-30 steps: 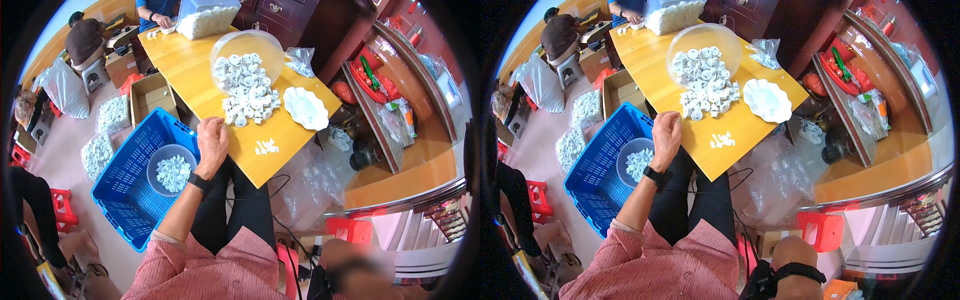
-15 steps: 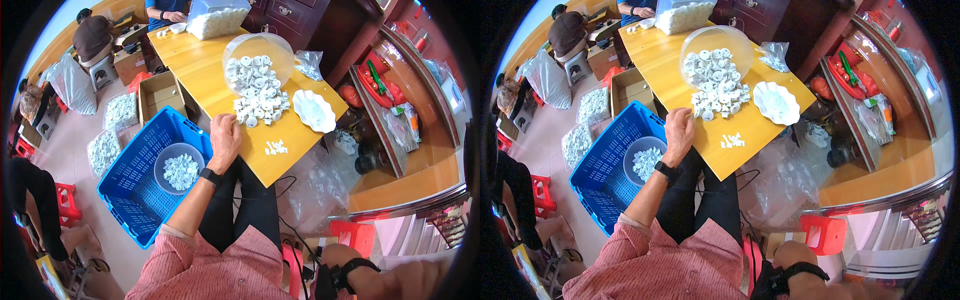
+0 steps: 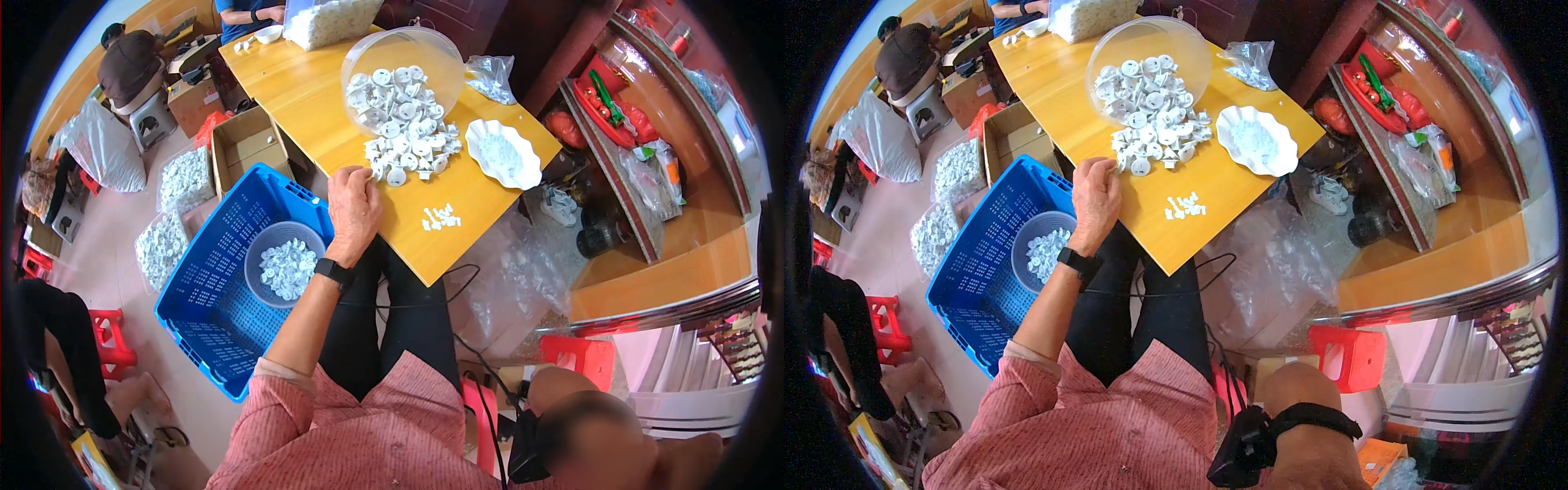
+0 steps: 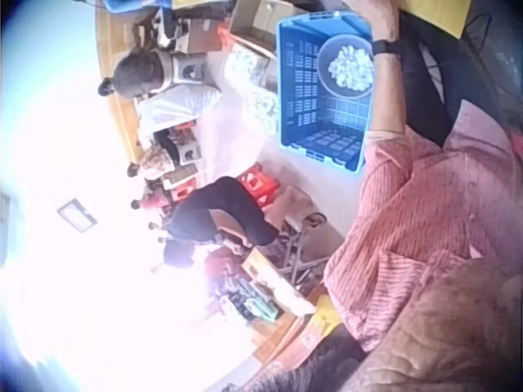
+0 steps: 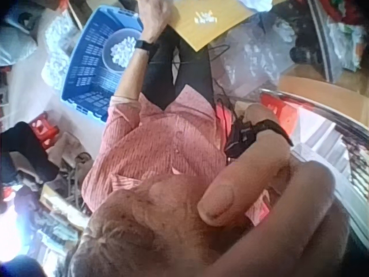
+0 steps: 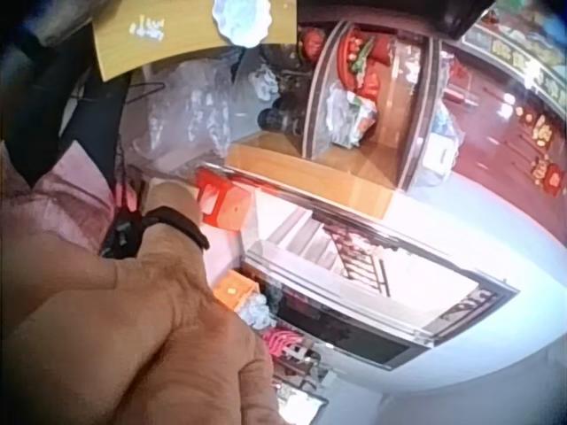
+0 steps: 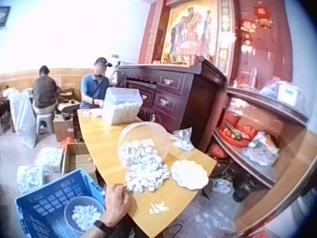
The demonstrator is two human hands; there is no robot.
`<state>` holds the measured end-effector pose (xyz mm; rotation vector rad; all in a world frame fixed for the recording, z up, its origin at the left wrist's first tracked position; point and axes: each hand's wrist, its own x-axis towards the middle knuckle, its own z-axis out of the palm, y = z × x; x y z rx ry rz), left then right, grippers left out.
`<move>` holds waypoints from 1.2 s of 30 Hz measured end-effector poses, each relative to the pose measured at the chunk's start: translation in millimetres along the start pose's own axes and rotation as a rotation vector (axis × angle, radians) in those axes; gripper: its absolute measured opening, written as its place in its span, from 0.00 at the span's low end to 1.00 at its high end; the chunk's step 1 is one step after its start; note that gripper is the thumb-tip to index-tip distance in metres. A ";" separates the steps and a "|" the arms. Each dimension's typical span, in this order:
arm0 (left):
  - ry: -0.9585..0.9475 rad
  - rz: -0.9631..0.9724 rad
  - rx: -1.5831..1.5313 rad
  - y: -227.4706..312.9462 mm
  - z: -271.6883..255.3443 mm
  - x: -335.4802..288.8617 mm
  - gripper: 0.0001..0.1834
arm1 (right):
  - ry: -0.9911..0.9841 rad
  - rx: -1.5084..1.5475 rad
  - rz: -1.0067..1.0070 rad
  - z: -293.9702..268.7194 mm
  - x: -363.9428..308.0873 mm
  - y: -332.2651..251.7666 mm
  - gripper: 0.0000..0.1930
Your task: Assembling small white plastic components by hand and placing them into a clear bowl.
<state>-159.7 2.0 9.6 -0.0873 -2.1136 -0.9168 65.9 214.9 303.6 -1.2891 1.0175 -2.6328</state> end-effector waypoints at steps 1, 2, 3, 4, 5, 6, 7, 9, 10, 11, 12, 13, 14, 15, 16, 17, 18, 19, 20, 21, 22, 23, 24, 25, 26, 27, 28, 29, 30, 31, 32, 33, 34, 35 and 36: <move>0.004 -0.006 0.001 -2.7 -1.1 -0.5 0.09 | -0.016 0.010 -0.008 -2.3 11.1 12.9 0.08; 0.008 -0.009 0.004 -3.7 -1.6 -1.3 0.09 | -0.033 0.019 -0.018 -1.8 6.6 13.8 0.09; -0.013 -0.021 -0.007 -3.2 -1.4 -2.0 0.11 | -0.051 0.028 -0.030 -2.8 4.1 14.0 0.09; -0.033 -0.035 -0.018 -4.1 -1.9 -3.2 0.12 | -0.068 0.036 -0.040 -1.3 6.0 16.6 0.09; -0.030 -0.037 -0.015 -5.5 -2.8 -3.0 0.12 | -0.085 0.045 -0.051 -1.4 7.6 22.0 0.10; -0.043 -0.026 0.004 -6.5 -3.5 -2.4 0.15 | -0.102 0.053 -0.063 -1.9 7.9 28.7 0.10; -0.056 -0.014 0.024 -7.1 -4.1 -1.3 0.17 | -0.120 0.062 -0.077 -1.6 10.9 34.7 0.10; -0.090 0.015 0.056 -3.5 -6.9 1.6 0.20 | -0.153 0.075 -0.103 -5.2 7.2 31.1 0.11; -0.125 0.043 0.090 -1.3 -8.2 3.6 0.23 | -0.172 0.083 -0.115 -6.4 5.1 26.4 0.12; -0.120 0.042 0.091 0.2 -9.4 5.6 0.23 | -0.191 0.091 -0.127 -8.4 3.7 24.5 0.12; -0.168 0.042 0.098 1.5 -10.8 7.8 0.24 | -0.210 0.099 -0.139 -9.5 1.5 26.3 0.12; -0.219 0.042 0.105 1.3 -11.8 8.8 0.25 | -0.227 0.109 -0.153 -8.8 4.3 32.6 0.13; -0.215 0.041 0.109 1.2 -12.2 10.0 0.25 | -0.244 0.119 -0.166 -10.0 3.3 33.1 0.13; -0.233 0.054 0.096 1.3 -12.2 11.4 0.25 | -0.261 0.129 -0.179 -12.0 -2.7 28.3 0.14; -0.248 0.063 0.083 -0.2 -12.6 12.6 0.24 | -0.280 0.141 -0.189 -14.8 -3.2 26.6 0.14; -0.242 0.059 0.087 -2.7 -12.1 12.9 0.24 | -0.299 0.153 -0.198 -14.5 -10.4 22.5 0.14; -0.245 0.076 0.076 -5.4 -11.2 12.8 0.23 | -0.318 0.165 -0.207 -17.2 -12.3 19.4 0.15; -0.249 0.093 0.064 -7.8 -11.2 12.5 0.22 | -0.337 0.176 -0.216 -20.3 -14.1 17.4 0.15; -0.246 0.090 0.063 -7.0 -11.4 12.8 0.22 | -0.352 0.183 -0.227 -16.4 12.0 46.8 0.16; -0.254 0.085 0.056 -6.3 -11.4 12.9 0.22 | -0.368 0.189 -0.237 -12.5 37.8 76.3 0.16; -0.263 0.079 0.048 -5.5 -11.1 12.8 0.22 | -0.383 0.194 -0.246 -16.6 13.1 51.1 0.16; -0.261 0.076 0.044 -5.0 -11.0 12.8 0.22 | -0.397 0.198 -0.255 -20.9 -13.3 23.4 0.17; -0.264 0.066 0.041 -7.8 -16.1 11.9 0.23 | -0.411 0.218 -0.262 -24.0 -15.7 23.2 0.17; -0.260 0.055 0.018 -8.2 -18.3 12.0 0.23 | -0.380 0.202 -0.054 -51.2 -27.8 7.3 0.13; -0.255 0.056 -0.010 -3.4 -15.3 13.7 0.23 | -0.340 0.163 0.148 -78.7 -43.0 -10.1 0.08; -0.262 0.054 -0.016 0.7 -10.3 13.5 0.23 | -0.335 0.146 0.148 -86.2 -45.8 5.7 0.08; -0.262 0.033 0.021 -5.5 -15.1 10.3 0.23 | -0.069 -0.397 0.068 -96.2 -35.5 42.7 0.09; -0.260 0.026 0.017 -5.2 -16.0 8.4 0.23 | 0.214 -0.963 -0.019 -101.6 -25.6 71.0 0.11; -0.243 0.008 0.011 -5.7 -19.6 6.7 0.24 | 0.373 -0.996 0.230 -111.5 -19.3 89.0 0.09; -0.225 -0.008 0.004 -6.2 -22.4 5.8 0.24 | 0.409 -1.054 0.294 -131.4 -20.2 110.6 0.08; -0.220 -0.007 -0.020 -2.1 -18.3 7.0 0.24 | 0.459 -1.134 0.349 -154.2 -28.9 124.6 0.07; -0.204 0.007 -0.061 -1.5 -16.0 6.9 0.24 | 0.416 -1.224 0.350 -180.0 -44.2 136.9 0.06; -0.187 0.019 -0.098 -1.4 -14.0 6.9 0.24 | 0.369 -1.310 0.351 -200.7 -55.9 145.9 0.06; -0.179 0.009 -0.093 -5.5 -14.3 6.3 0.24 | 0.356 -1.307 0.357 -210.4 -61.7 155.7 0.06; -0.161 0.025 -0.145 -7.2 -13.2 7.2 0.23 | 0.250 -1.512 0.299 -213.5 -66.7 163.9 0.05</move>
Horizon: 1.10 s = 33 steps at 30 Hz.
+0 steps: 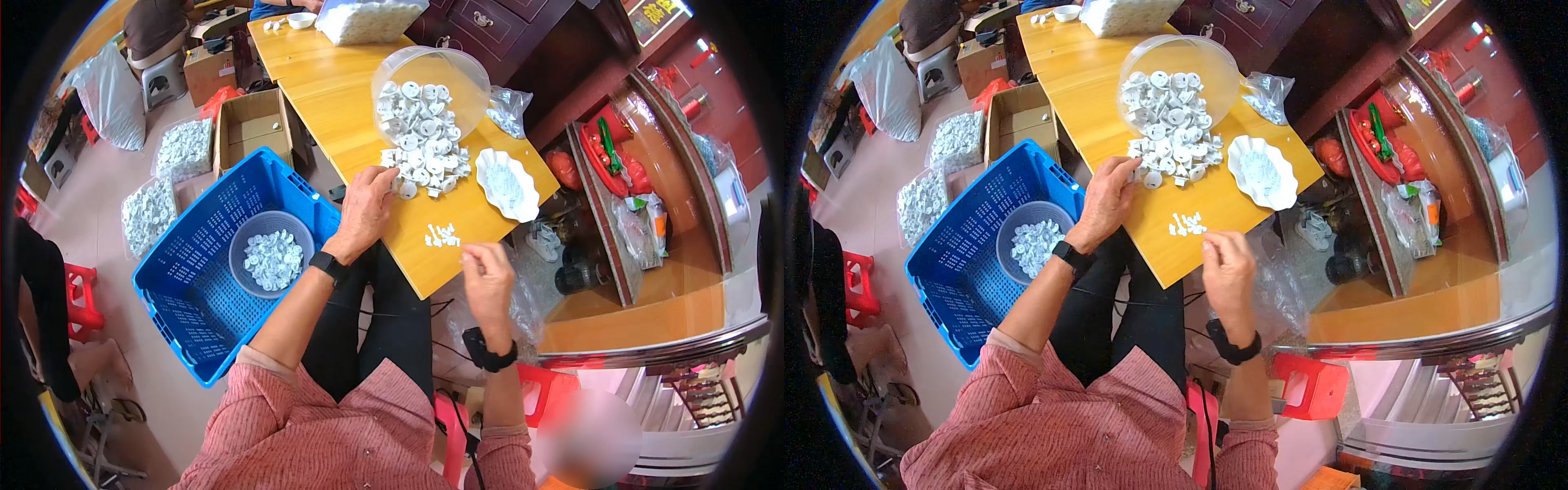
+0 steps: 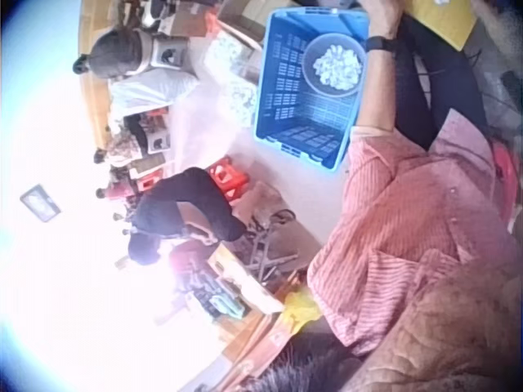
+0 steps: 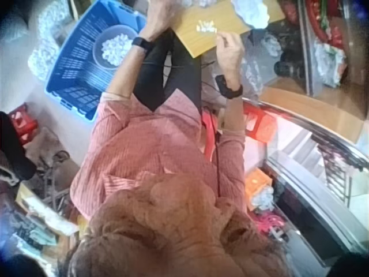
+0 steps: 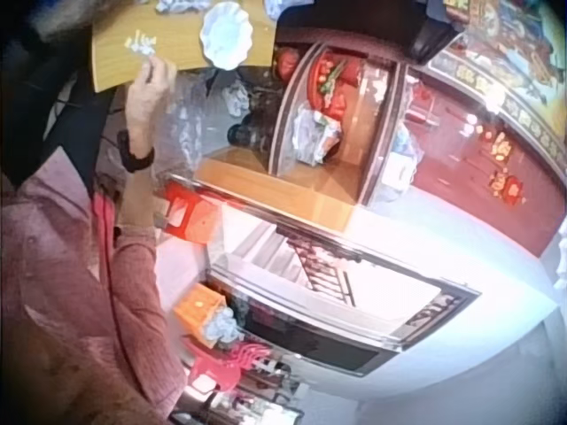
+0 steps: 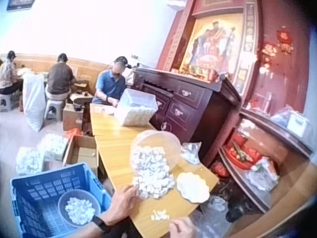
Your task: Assembling small white plastic components by hand and placing them into a clear bowl.
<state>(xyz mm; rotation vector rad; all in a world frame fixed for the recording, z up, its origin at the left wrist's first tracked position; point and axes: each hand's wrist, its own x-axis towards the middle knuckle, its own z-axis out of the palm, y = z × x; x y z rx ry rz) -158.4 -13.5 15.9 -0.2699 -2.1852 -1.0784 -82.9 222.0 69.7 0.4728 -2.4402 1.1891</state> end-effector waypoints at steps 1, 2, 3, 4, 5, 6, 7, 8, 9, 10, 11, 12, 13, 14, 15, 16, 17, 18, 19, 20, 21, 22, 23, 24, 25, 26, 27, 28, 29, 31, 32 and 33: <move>0.014 0.022 -0.048 -0.7 0.2 0.3 0.23 | 0.002 -0.192 -0.113 7.9 -3.1 2.1 0.05; 0.015 0.018 -0.050 -0.8 0.6 -0.4 0.23 | -0.003 -0.195 -0.112 14.4 -5.7 3.4 0.05; 0.030 -0.029 -0.088 -1.1 0.9 -1.2 0.22 | -0.021 -0.193 -0.126 20.7 -8.0 3.8 0.06; 0.043 -0.076 -0.124 2.5 -1.4 -0.9 0.21 | -0.038 -0.191 -0.136 25.2 -10.2 4.9 0.06; 0.040 -0.080 -0.126 6.4 -3.7 -1.1 0.21 | -0.040 -0.234 -0.171 27.9 -10.2 5.8 0.07; 0.053 -0.162 -0.208 10.7 -6.2 -2.0 0.19 | -0.043 -0.236 -0.167 28.8 -9.9 5.7 0.07; 0.068 -0.243 -0.287 13.6 -8.0 -3.4 0.18 | -0.053 -0.281 -0.201 29.7 -7.4 2.3 0.08; 0.066 -0.247 -0.288 13.9 -7.4 -7.1 0.18 | -0.063 -0.327 -0.235 31.2 -5.8 0.7 0.09; 0.058 -0.358 -0.397 14.5 -7.0 -11.2 0.18 | -0.067 -0.328 -0.233 33.6 -5.3 0.9 0.09; 0.053 -0.469 -0.506 15.4 -6.2 -14.6 0.17 | -0.070 -0.371 -0.247 35.1 -4.3 1.1 0.10; 0.053 -0.472 -0.508 16.0 -4.9 -17.8 0.17 | -0.074 -0.414 -0.261 35.8 -3.5 1.4 0.11; 0.066 -0.529 -0.710 17.0 -3.4 -20.6 0.17 | -0.076 -0.415 -0.261 35.7 -3.1 1.5 0.11; 0.080 -0.585 -0.912 18.3 -4.4 -23.0 0.17 | -0.098 -0.439 -0.271 36.2 -3.3 0.8 0.11; 0.081 -0.588 -0.912 19.0 -6.0 -25.0 0.17 | -0.119 -0.462 -0.282 37.0 -3.4 0.4 0.12; 0.089 -0.624 -0.985 19.4 -7.8 -26.9 0.17 | -0.122 -0.462 -0.282 38.2 -3.4 0.4 0.12; 0.095 -0.660 -1.061 22.6 -11.0 -27.4 0.18 | -0.112 -0.469 -0.288 38.7 -3.7 0.7 0.11; 0.094 -0.661 -1.063 26.2 -14.2 -28.4 0.18 | -0.102 -0.476 -0.294 39.2 -4.0 1.1 0.11; 0.088 -0.734 -1.154 30.6 -17.7 -29.7 0.18 | -0.103 -0.478 -0.293 39.6 -4.8 2.1 0.11; 0.082 -0.806 -1.245 34.3 -20.5 -31.8 0.18 | -0.078 -0.459 -0.298 40.2 -5.7 3.7 0.10; 0.083 -0.807 -1.247 37.2 -22.2 -35.4 0.18 | -0.053 -0.439 -0.303 40.7 -6.4 4.9 0.09; 0.082 -0.829 -1.313 40.2 -23.7 -39.8 0.18 | -0.054 -0.441 -0.304 41.2 -7.1 5.2 0.09; 0.082 -0.851 -1.380 43.3 -25.4 -44.7 0.19 | -0.041 -0.424 -0.292 41.8 -7.7 5.0 0.08; 0.087 -0.878 -1.392 46.6 -27.0 -50.1 0.18 | -0.028 -0.408 -0.281 42.4 -8.0 4.8 0.07; 0.089 -0.879 -1.395 49.8 -28.7 -55.3 0.18 | -0.030 -0.410 -0.282 42.9 -8.1 4.7 0.07; 0.089 -0.900 -1.414 52.9 -29.9 -60.8 0.18 | -0.028 -0.406 -0.275 43.1 -8.3 5.0 0.06; 0.090 -0.922 -1.434 55.7 -31.0 -66.5 0.18 | -0.026 -0.402 -0.268 43.3 -8.8 5.6 0.06; 0.081 -0.931 -1.458 56.7 -30.5 -73.4 0.17 | -0.028 -0.406 -0.269 43.9 -9.9 7.8 0.06; 0.081 -0.929 -1.463 59.5 -31.9 -78.0 0.17 | 0.001 -0.354 -0.231 44.5 -10.5 10.3 0.07; 0.060 -0.940 -1.468 62.3 -33.3 -82.3 0.17 | 0.029 -0.302 -0.193 44.5 -11.0 12.0 0.07; 0.027 -0.961 -1.468 66.4 -35.0 -90.8 0.17 | 0.061 -0.303 -0.165 41.6 -11.4 13.4 0.07; 0.028 -0.959 -1.472 67.5 -36.1 -93.8 0.17 | 0.093 -0.299 -0.134 39.7 -11.5 14.1 0.07; 0.019 -0.962 -1.476 68.3 -37.1 -96.3 0.17 | 0.093 -0.303 -0.137 37.4 -11.8 15.3 0.07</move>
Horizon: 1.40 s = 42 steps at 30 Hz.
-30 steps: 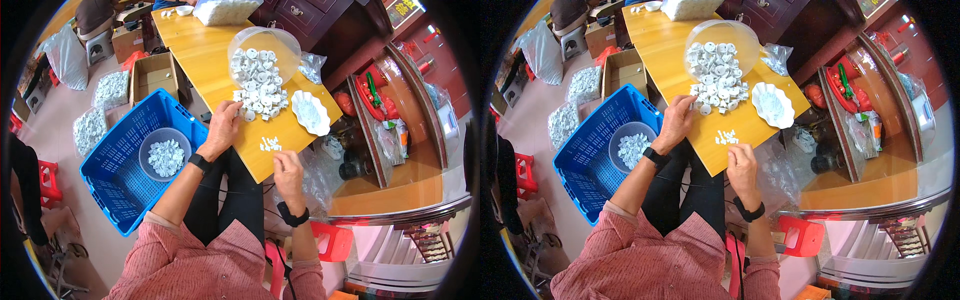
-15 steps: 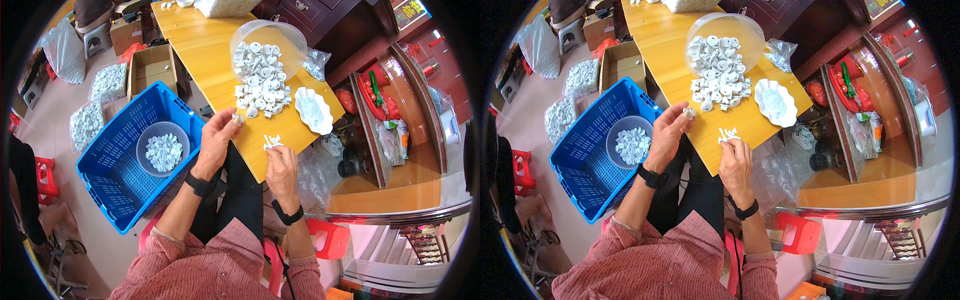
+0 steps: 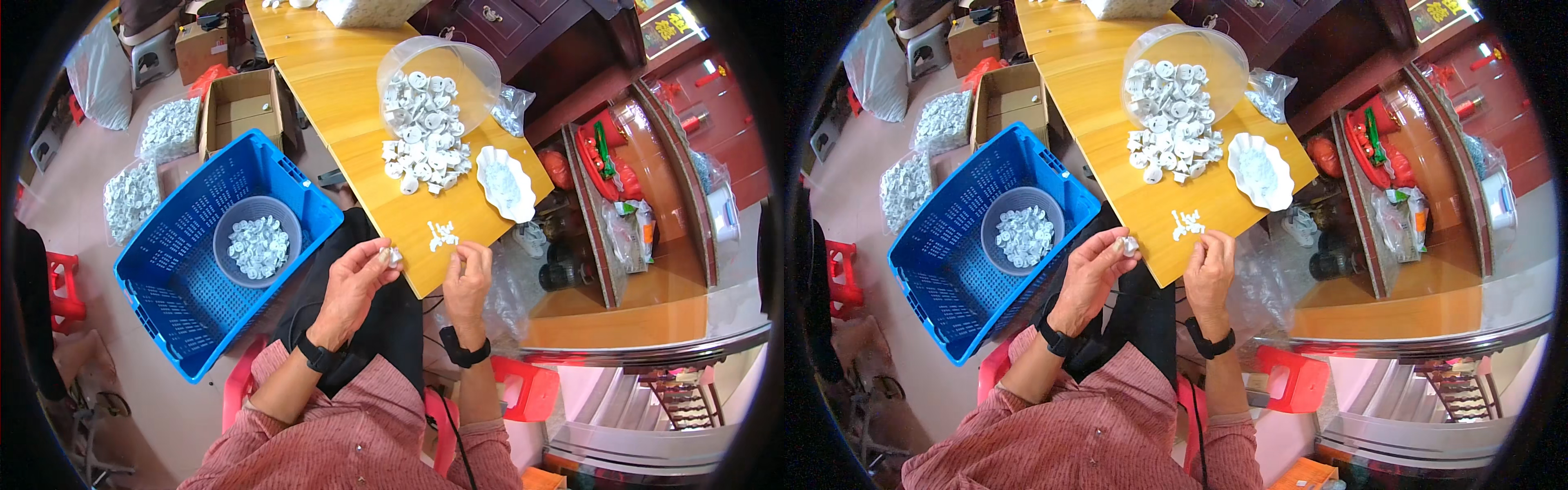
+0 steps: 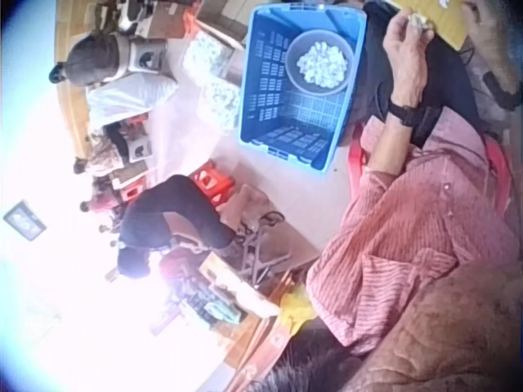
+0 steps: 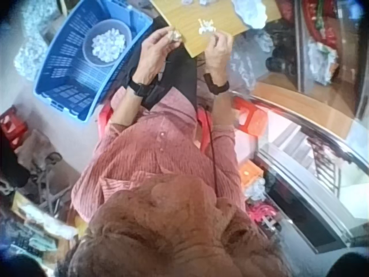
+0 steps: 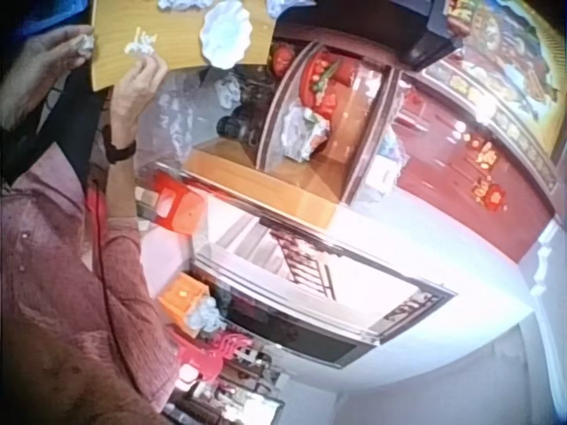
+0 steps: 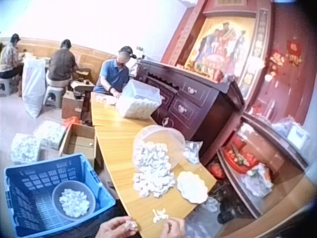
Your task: Assembling small white plastic components by hand and placing them into a clear bowl.
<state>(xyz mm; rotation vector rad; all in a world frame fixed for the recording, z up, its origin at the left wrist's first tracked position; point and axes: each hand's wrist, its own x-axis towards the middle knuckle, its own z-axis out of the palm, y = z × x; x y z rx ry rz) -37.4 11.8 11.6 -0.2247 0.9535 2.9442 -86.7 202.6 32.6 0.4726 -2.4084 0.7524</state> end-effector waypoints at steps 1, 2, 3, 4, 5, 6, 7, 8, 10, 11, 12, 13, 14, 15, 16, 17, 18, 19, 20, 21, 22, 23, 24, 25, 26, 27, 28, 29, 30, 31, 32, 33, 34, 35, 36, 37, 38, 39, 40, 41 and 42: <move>-0.005 -0.010 0.000 -0.8 -0.5 -2.4 0.17 | 0.004 -0.028 0.020 -2.6 -0.9 2.4 0.07; -0.008 -0.019 -0.001 -2.0 -0.7 -4.1 0.17 | 0.009 -0.057 0.041 -4.4 -1.0 4.8 0.08; -0.011 -0.018 -0.005 -3.9 -1.9 -4.6 0.17 | 0.009 -0.061 0.038 -5.2 -0.5 7.7 0.08; -0.010 -0.035 -0.007 -7.0 -4.0 -5.0 0.17 | 0.007 -0.076 0.032 -6.1 -0.5 9.8 0.08; -0.009 -0.051 -0.008 -9.2 -4.8 -6.0 0.17 | 0.004 -0.091 0.024 -7.1 -0.4 10.9 0.08; -0.008 -0.054 -0.003 -10.7 -4.1 -7.5 0.17 | 0.005 -0.095 0.022 -8.3 0.1 11.1 0.08; -0.010 -0.054 -0.005 -11.2 -3.9 -9.4 0.17 | -0.016 -0.096 0.023 -9.1 0.8 9.7 0.09; -0.019 -0.053 -0.004 -11.4 -3.7 -11.2 0.16 | -0.036 -0.098 0.023 -9.8 1.8 8.1 0.10; -0.027 -0.059 0.000 -12.4 -3.0 -11.9 0.16 | -0.056 -0.143 -0.007 -9.4 3.4 9.1 0.11; -0.029 -0.064 0.001 -13.6 -2.4 -11.1 0.16 | -0.078 -0.185 -0.033 -9.0 2.8 11.7 0.13; -0.030 -0.070 0.002 -14.9 -1.8 -10.1 0.16 | -0.078 -0.185 -0.025 -8.6 0.9 15.3 0.13; -0.033 -0.067 -0.001 -14.1 -2.7 -11.0 0.16 | -0.107 -0.230 -0.054 -8.3 0.5 14.8 0.13; -0.033 -0.059 0.000 -13.6 -4.0 -11.4 0.16 | -0.137 -0.275 -0.082 -8.4 -0.4 14.5 0.14; -0.033 -0.052 0.002 -13.1 -5.0 -11.6 0.16 | -0.136 -0.277 -0.083 -9.1 -1.8 14.3 0.14; -0.034 -0.051 0.001 -12.3 -5.6 -11.8 0.16 | -0.143 -0.277 -0.082 -10.0 -2.5 12.3 0.15; -0.032 -0.047 -0.005 -11.7 -6.1 -11.8 0.16 | -0.151 -0.277 -0.081 -11.2 -3.6 10.5 0.15; -0.031 -0.044 -0.011 -11.3 -6.4 -12.0 0.17 | -0.151 -0.278 -0.080 -12.6 -5.7 8.6 0.15; -0.032 -0.044 -0.011 -10.7 -6.1 -12.2 0.17 | -0.160 -0.271 -0.082 -14.1 -7.3 6.5 0.15; -0.035 -0.043 -0.011 -10.0 -5.6 -12.7 0.17 | -0.169 -0.264 -0.083 -15.8 -8.9 4.1 0.16; -0.039 -0.043 -0.010 -9.6 -5.3 -13.3 0.17 | -0.169 -0.265 -0.082 -17.5 -10.5 0.9 0.16; -0.040 -0.044 -0.010 -9.9 -5.3 -13.4 0.17 | -0.192 -0.283 -0.082 -19.5 -11.3 -3.8 0.16; -0.042 -0.048 -0.008 -10.6 -5.3 -13.5 0.17 | -0.214 -0.301 -0.083 -21.1 -12.2 -7.9 0.17; -0.044 -0.051 -0.006 -11.0 -5.3 -13.8 0.17 | -0.214 -0.301 -0.082 -22.5 -13.3 -11.4 0.17; -0.045 -0.052 -0.006 -11.2 -4.8 -14.1 0.17 | -0.230 -0.295 -0.077 -23.9 -14.3 -14.3 0.17; -0.047 -0.048 -0.003 -11.3 -4.3 -14.5 0.17 | -0.245 -0.288 -0.072 -24.9 -15.7 -15.9 0.18; -0.050 -0.044 0.000 -11.4 -4.0 -14.9 0.17 | -0.245 -0.288 -0.071 -25.6 -17.4 -15.7 0.18; -0.050 -0.045 0.001 -11.3 -3.3 -15.4 0.17 | -0.244 -0.271 -0.084 -26.8 -19.1 -14.7 0.17; -0.049 -0.049 0.006 -11.5 -2.8 -15.9 0.17 | -0.243 -0.254 -0.097 -27.8 -20.8 -13.5 0.16; -0.047 -0.052 0.011 -11.7 -2.4 -16.3 0.17 | -0.242 -0.253 -0.096 -28.2 -22.1 -11.8 0.16; -0.047 -0.054 0.013 -12.3 -2.4 -16.8 0.17 | -0.213 -0.195 -0.100 -28.1 -23.9 -9.3 0.15; -0.050 -0.053 0.015 -13.0 -2.4 -17.2 0.16 | -0.184 -0.137 -0.104 -27.7 -25.7 -6.8 0.13; -0.053 -0.052 0.016 -13.8 -2.6 -17.8 0.16 | -0.183 -0.137 -0.102 -26.9 -27.8 -4.0 0.13; -0.055 -0.053 0.018 -14.2 -2.2 -18.3 0.16 | -0.158 -0.095 -0.096 -26.8 -28.1 -2.8 0.11; -0.060 -0.055 0.017 -14.6 -1.9 -19.0 0.16 | -0.132 -0.052 -0.091 -26.9 -28.7 -2.0 0.08; -0.065 -0.056 0.017 -15.2 -1.6 -20.0 0.16 | -0.130 -0.053 -0.089 -27.4 -29.9 -1.5 0.08; -0.066 -0.056 0.018 -15.5 -1.3 -21.0 0.16 | -0.126 -0.050 -0.082 -27.7 -29.7 -2.7 0.07; -0.071 -0.064 0.019 -15.9 -1.0 -22.2 0.15 | -0.121 -0.048 -0.074 -27.9 -29.5 -3.7 0.06; -0.075 -0.073 0.020 -16.3 -0.7 -23.3 0.15 | -0.120 -0.047 -0.074 -26.8 -29.2 -4.8 0.06; -0.078 -0.073 0.022 -17.5 -0.4 -23.8 0.15 | -0.097 -0.058 -0.081 -25.2 -28.9 -6.0 0.05; -0.083 -0.088 0.013 -18.8 -0.1 -24.1 0.16 | -0.076 -0.069 -0.088 -24.0 -29.2 -7.5 0.04; -0.087 -0.103 0.004 -19.6 0.7 -24.7 0.16 | -0.073 -0.069 -0.087 -23.3 -30.1 -9.4 0.04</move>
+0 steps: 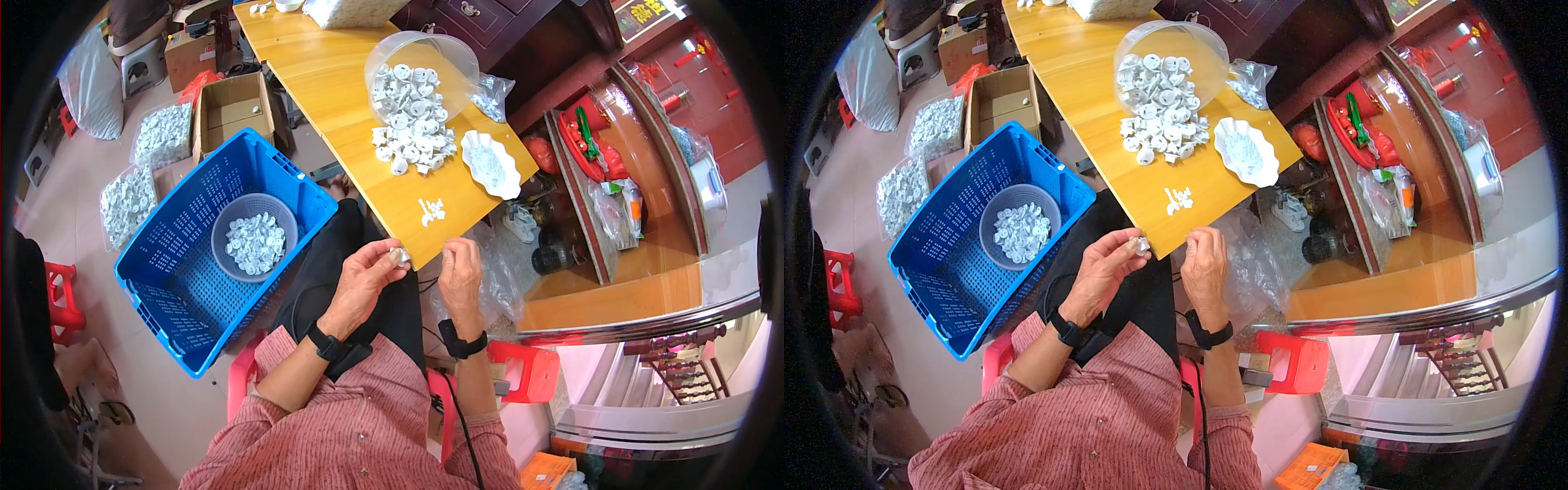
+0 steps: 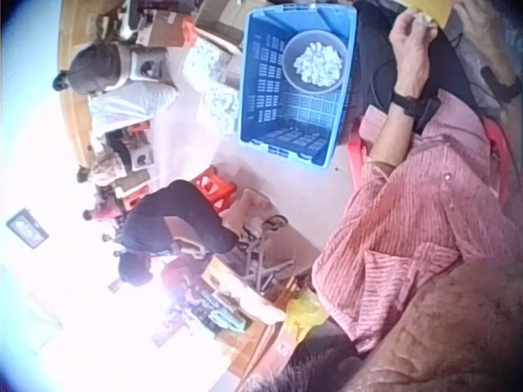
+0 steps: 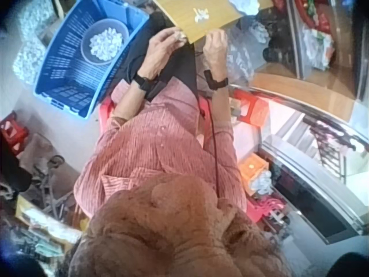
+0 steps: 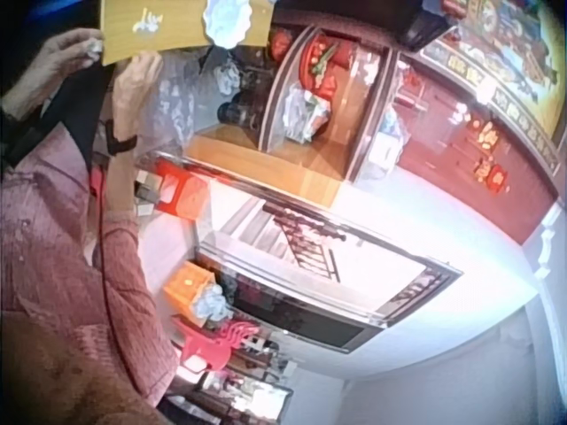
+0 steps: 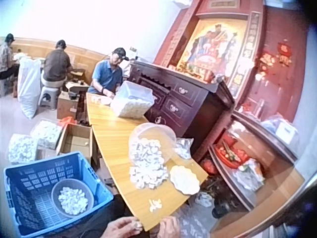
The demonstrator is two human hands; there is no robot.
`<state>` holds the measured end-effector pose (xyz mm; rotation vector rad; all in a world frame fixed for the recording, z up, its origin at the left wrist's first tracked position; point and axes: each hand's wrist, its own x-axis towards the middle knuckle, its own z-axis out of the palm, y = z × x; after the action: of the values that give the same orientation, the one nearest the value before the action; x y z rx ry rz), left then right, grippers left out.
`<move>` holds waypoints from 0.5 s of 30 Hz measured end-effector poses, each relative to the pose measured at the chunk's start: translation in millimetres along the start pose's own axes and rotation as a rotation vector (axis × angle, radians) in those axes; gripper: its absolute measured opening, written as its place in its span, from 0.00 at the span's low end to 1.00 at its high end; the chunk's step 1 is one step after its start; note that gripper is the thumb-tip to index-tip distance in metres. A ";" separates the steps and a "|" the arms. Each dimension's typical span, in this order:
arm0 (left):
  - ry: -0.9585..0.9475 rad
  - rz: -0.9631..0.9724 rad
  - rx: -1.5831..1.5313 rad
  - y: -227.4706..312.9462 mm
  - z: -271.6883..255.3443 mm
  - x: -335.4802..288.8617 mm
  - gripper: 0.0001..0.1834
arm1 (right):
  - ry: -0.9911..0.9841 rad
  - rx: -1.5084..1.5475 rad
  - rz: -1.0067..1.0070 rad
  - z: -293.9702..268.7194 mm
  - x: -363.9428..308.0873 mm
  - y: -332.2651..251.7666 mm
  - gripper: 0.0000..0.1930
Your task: Assembling small white plastic components by hand and placing them into a clear bowl.
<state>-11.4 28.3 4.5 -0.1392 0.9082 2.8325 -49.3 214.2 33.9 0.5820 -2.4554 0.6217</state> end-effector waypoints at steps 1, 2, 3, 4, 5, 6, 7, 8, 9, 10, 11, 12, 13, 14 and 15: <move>0.002 0.000 0.001 -0.3 0.2 -0.9 0.16 | 0.033 0.074 0.049 1.6 -1.2 -2.2 0.04; -0.019 -0.005 0.031 -0.5 0.7 -1.5 0.16 | 0.066 0.149 0.099 2.1 -2.5 -4.2 0.03; -0.041 -0.011 0.060 -0.7 1.3 -1.8 0.15 | 0.065 0.150 0.101 0.2 -4.0 -5.6 0.03; -0.035 -0.011 0.060 -0.2 1.1 -2.5 0.15 | 0.029 0.258 0.192 -2.8 -4.9 -8.7 0.03; -0.058 -0.022 0.078 0.8 1.4 -2.7 0.16 | -0.007 0.365 0.284 -5.3 -5.8 -11.8 0.04; -0.081 -0.033 0.096 1.3 1.3 -3.1 0.16 | -0.011 0.369 0.285 -6.6 -7.1 -14.3 0.04; -0.079 -0.035 0.096 1.3 1.9 -3.7 0.16 | -0.043 0.533 0.377 -9.0 -7.9 -16.5 0.04; -0.125 -0.042 0.062 1.1 2.3 -4.4 0.16 | -0.076 0.697 0.469 -11.5 -8.6 -19.3 0.04; -0.170 -0.048 0.028 0.7 2.8 -5.2 0.16 | -0.077 0.698 0.470 -14.4 -9.4 -22.8 0.04; -0.169 -0.049 0.028 0.4 3.5 -5.8 0.16 | -0.107 0.725 0.472 -17.7 -9.5 -26.9 0.04; -0.213 -0.047 0.004 0.0 4.2 -6.4 0.16 | -0.136 0.751 0.473 -20.3 -9.8 -30.6 0.04; -0.257 -0.044 -0.019 -0.6 5.1 -7.4 0.16 | -0.138 0.752 0.473 -21.5 -10.1 -34.1 0.04; -0.257 -0.044 -0.018 -1.3 7.0 -8.5 0.16 | -0.129 0.739 0.431 -22.1 -10.4 -38.1 0.04; -0.277 -0.039 -0.036 -1.8 9.1 -9.7 0.16 | -0.120 0.725 0.389 -22.5 -10.8 -41.9 0.04; -0.297 -0.033 -0.053 -2.1 10.5 -11.0 0.16 | -0.119 0.726 0.388 -23.1 -11.4 -45.5 0.04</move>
<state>-0.6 34.7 13.3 0.2508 0.7590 2.7459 -8.2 193.2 58.4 0.4018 -2.4256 1.7113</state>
